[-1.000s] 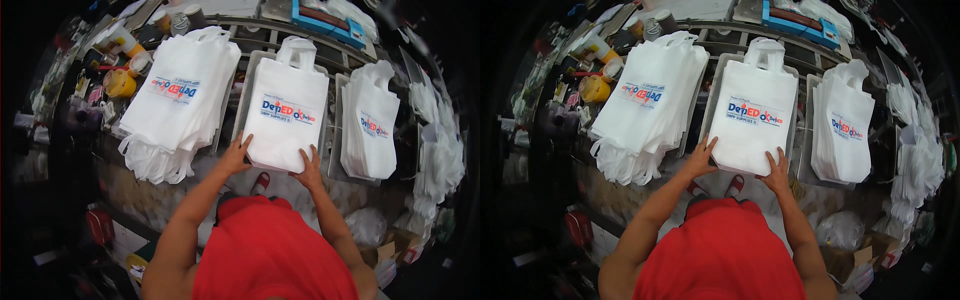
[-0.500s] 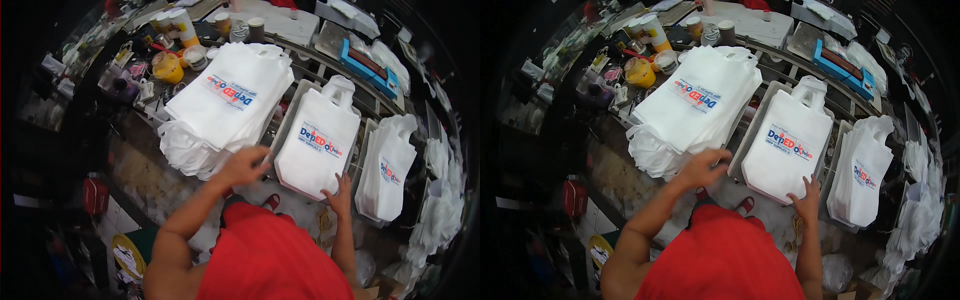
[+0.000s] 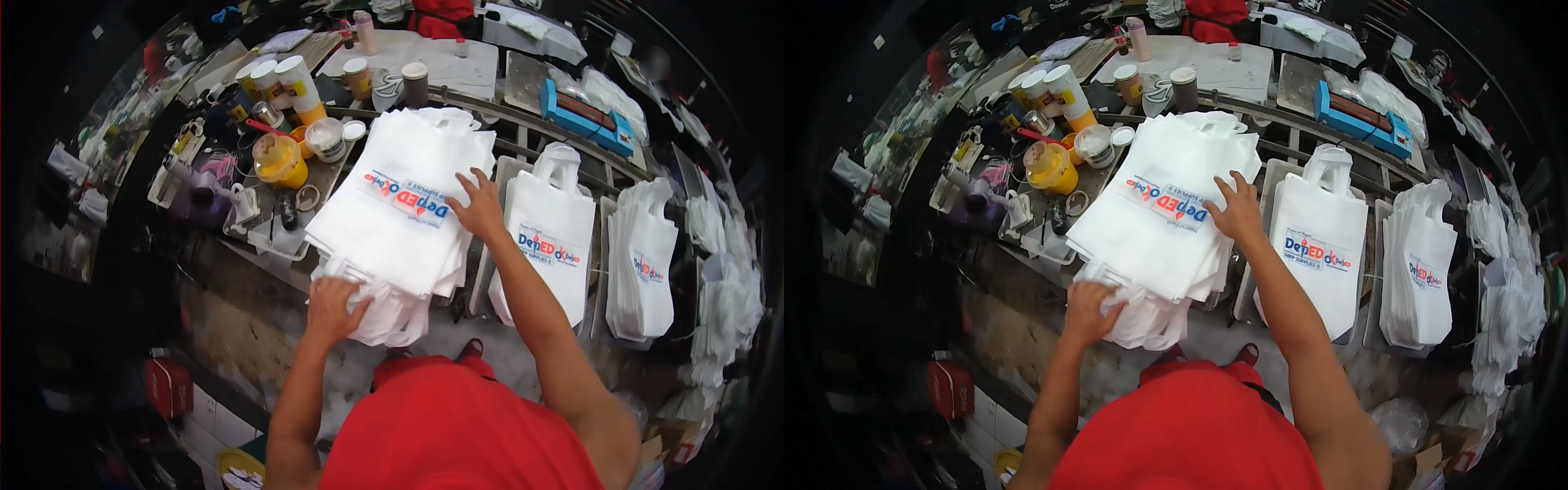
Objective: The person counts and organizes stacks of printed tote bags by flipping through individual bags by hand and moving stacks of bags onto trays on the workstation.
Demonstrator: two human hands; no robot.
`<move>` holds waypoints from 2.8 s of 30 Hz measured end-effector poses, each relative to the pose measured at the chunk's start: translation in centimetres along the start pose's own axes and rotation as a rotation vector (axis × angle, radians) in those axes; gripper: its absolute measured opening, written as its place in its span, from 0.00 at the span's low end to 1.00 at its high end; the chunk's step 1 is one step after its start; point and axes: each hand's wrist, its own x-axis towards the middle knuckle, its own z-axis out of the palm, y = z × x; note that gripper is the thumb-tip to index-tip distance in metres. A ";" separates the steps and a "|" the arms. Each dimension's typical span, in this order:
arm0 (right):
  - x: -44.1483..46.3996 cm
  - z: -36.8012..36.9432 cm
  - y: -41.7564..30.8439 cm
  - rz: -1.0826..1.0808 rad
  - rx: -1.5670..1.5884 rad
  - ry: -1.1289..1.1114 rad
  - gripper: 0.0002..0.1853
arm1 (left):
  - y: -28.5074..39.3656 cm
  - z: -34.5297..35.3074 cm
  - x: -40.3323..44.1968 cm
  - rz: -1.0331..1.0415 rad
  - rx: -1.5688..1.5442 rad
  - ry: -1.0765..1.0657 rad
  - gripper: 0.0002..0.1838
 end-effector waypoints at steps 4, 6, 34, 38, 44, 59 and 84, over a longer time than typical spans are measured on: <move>0.8 1.8 -0.3 0.099 -0.221 -0.192 0.26 | -0.1 -3.2 -7.3 -0.143 -0.193 -0.378 0.15; 1.3 1.7 -0.1 0.111 -0.220 -0.180 0.24 | -0.9 -4.6 -9.7 -0.271 -0.340 -0.487 0.14; 8.9 -0.2 6.8 0.295 0.143 -0.152 0.28 | 0.3 14.9 26.0 -0.772 -1.192 0.201 0.25; 9.0 0.8 6.0 0.329 0.153 -0.086 0.28 | 1.2 13.0 26.4 -0.758 -1.376 0.227 0.25; 9.3 0.6 5.1 0.043 0.100 0.304 0.26 | -0.2 14.2 25.9 -0.797 -1.411 0.271 0.24; 13.1 0.8 4.2 -0.022 0.002 0.107 0.11 | 4.8 17.0 25.5 -0.392 -0.333 -0.093 0.58; 14.1 1.9 6.1 0.486 0.655 -0.166 0.18 | 1.7 11.7 26.0 -0.856 -0.742 0.315 0.26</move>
